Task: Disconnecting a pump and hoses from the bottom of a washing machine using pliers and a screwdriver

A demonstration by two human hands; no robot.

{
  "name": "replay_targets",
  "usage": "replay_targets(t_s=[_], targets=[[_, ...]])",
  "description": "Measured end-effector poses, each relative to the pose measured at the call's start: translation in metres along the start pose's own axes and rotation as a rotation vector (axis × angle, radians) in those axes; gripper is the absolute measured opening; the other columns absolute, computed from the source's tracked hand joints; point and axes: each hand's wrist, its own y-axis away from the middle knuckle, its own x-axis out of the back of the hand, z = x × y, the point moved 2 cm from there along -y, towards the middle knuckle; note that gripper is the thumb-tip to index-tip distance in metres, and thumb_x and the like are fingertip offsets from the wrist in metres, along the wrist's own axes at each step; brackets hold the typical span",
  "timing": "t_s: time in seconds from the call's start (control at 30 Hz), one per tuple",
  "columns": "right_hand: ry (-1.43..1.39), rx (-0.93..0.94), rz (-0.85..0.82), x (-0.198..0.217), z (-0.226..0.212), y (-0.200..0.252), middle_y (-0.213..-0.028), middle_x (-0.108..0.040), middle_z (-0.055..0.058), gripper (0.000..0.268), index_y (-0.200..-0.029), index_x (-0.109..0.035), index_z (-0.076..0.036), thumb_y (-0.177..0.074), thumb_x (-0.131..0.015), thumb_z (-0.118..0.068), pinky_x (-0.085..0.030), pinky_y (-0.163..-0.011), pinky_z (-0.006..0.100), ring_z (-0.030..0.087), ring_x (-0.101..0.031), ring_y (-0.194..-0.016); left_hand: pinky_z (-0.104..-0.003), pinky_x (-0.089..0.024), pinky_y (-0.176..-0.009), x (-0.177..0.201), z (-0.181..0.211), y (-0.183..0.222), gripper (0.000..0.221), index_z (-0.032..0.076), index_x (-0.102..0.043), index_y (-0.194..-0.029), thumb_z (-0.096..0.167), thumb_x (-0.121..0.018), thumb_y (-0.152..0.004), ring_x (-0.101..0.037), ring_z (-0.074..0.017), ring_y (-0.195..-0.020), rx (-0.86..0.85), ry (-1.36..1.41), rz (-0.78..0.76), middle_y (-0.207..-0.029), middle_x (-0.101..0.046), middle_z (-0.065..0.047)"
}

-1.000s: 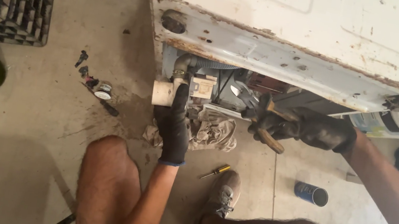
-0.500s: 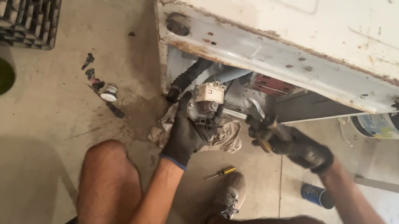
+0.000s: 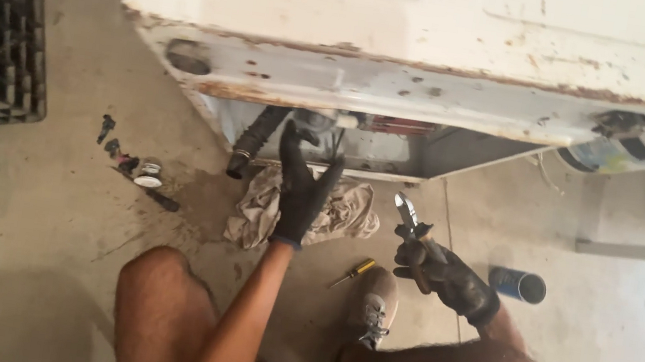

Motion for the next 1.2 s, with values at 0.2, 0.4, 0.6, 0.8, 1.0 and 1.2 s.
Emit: replay_targets(t_s=[0.2,0.4,0.6,0.8,1.0,1.2], targets=[[0.070,-0.018,0.029,0.011,0.013,0.032,-0.069,-0.065,0.021,0.042,-0.103,-0.064,0.007,-0.077,-0.072,-0.025,-0.048,-0.088,0.058,0.042,-0.066,-0.100,-0.046,-0.046,-0.108,-0.004,0.015,-0.032,0.085,0.022,-0.042,-0.135,0.044,-0.094,-0.071,-0.060,-0.0239,-0.118,-0.026,-0.138,0.291,-0.121,-0.057,-0.004],[0.163,-0.048,0.054,0.012,0.019,0.064,-0.081,-0.066,0.018,0.059,-0.113,-0.063,0.008,-0.077,-0.072,-0.037,-0.048,-0.075,0.046,0.032,-0.062,-0.086,-0.036,-0.055,-0.081,0.006,0.023,-0.039,0.036,-0.005,-0.063,-0.105,0.011,-0.087,-0.084,-0.064,-0.0235,-0.081,-0.595,-0.189,0.397,-0.098,-0.068,-0.014],[0.264,-0.073,0.046,0.005,0.014,0.079,-0.093,-0.067,0.014,0.076,-0.123,-0.062,0.009,-0.077,-0.073,-0.050,-0.049,-0.062,0.034,0.022,-0.058,-0.072,-0.038,-0.053,-0.102,0.025,-0.052,-0.059,0.065,0.025,-0.060,-0.130,0.058,-0.086,-0.080,-0.067,-0.0259,-0.120,-0.058,-0.277,0.326,-0.122,-0.072,-0.007],[0.395,-0.334,0.325,-0.050,-0.026,0.067,-0.045,-0.059,0.013,0.026,-0.097,-0.076,0.001,-0.082,-0.070,-0.019,-0.031,-0.036,0.023,0.013,-0.036,-0.040,-0.039,-0.047,-0.089,0.008,-0.095,-0.020,0.029,0.001,-0.066,-0.096,0.024,-0.055,-0.108,-0.053,-0.0218,-0.087,-0.269,0.183,0.006,-0.089,-0.061,-0.014],[0.271,-0.248,0.271,-0.034,-0.004,0.069,-0.066,-0.073,0.011,0.031,-0.098,-0.077,0.002,-0.073,-0.065,-0.009,-0.039,-0.055,0.024,0.013,-0.059,-0.065,-0.034,-0.055,-0.100,-0.030,-0.060,-0.003,0.041,-0.005,-0.057,-0.141,0.006,-0.048,-0.103,-0.067,-0.0211,-0.113,0.136,0.799,-0.537,-0.131,-0.068,-0.014],[-0.232,-0.043,0.137,0.023,0.033,0.077,-0.124,-0.072,0.027,0.061,-0.126,-0.064,0.011,-0.064,-0.066,0.011,-0.049,-0.101,0.049,0.037,-0.067,-0.118,-0.035,-0.056,-0.085,-0.014,-0.138,-0.023,0.029,-0.004,-0.065,-0.125,0.006,-0.059,-0.098,-0.066,-0.0186,-0.091,0.250,0.708,-0.447,-0.109,-0.071,-0.009]])
